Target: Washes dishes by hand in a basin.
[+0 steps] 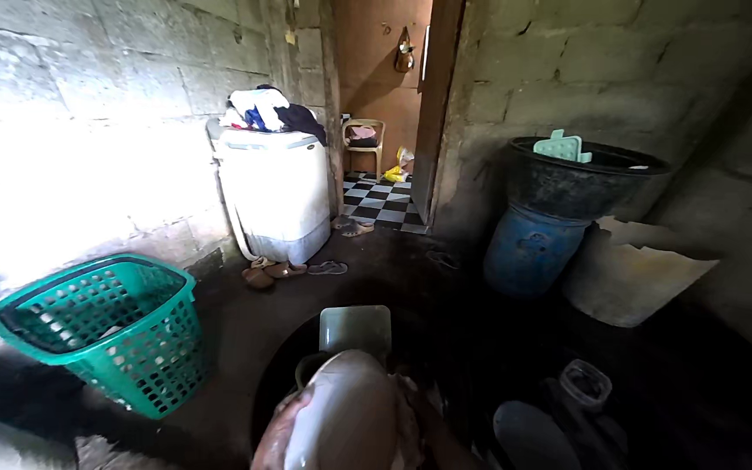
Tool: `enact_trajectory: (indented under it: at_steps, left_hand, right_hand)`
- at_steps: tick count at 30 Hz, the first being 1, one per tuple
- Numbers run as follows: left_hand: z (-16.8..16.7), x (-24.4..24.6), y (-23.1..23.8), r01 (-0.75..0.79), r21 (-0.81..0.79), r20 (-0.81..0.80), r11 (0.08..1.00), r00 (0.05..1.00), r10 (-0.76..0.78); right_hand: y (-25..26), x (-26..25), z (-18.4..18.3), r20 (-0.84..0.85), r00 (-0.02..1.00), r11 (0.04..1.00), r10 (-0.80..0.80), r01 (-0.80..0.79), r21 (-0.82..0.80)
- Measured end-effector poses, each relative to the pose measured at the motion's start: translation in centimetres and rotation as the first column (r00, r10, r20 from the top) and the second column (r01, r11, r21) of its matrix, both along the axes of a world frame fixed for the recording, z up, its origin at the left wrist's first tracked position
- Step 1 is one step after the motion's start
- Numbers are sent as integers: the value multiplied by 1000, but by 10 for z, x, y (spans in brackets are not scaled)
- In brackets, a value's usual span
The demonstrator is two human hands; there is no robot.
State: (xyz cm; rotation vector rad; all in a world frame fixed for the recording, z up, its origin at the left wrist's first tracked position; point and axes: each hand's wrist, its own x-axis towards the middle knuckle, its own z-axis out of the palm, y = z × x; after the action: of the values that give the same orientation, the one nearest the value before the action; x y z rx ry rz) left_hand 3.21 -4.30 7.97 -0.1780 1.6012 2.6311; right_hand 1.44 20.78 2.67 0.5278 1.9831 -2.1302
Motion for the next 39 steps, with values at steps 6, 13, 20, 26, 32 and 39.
enact_trajectory:
  at_steps: [6, 13, 20, 26, 32, 39]
  left_hand:
    - [-22, -28, -28, -33, -507, 101, 861, 990, 97]
    - [-29, -34, -45, 10, -606, 220, 796, 963, 156]
    - [-43, -39, -46, 25, -640, 246, 768, 954, 174]
    - [-40, -43, -34, 65, -647, 253, 759, 958, 134]
    - [-45, -46, -25, 182, -663, 317, 726, 947, 52]
    - [-51, -49, -24, 301, -696, 370, 652, 928, -33]
  right_hand:
    - [38, -18, 56, -194, 980, 959, 55, 2, 282]
    - [135, 0, 147, -117, 979, 451, -169, 182, 874]
    - [218, 10, 66, 84, 898, 363, -432, 88, 928]
    - [204, 39, -1, 130, 895, 413, -427, 65, 908]
    - [202, 62, -54, 359, 920, 406, -155, -272, 872]
    - [172, 10, -42, 248, 948, 345, -202, -168, 923]
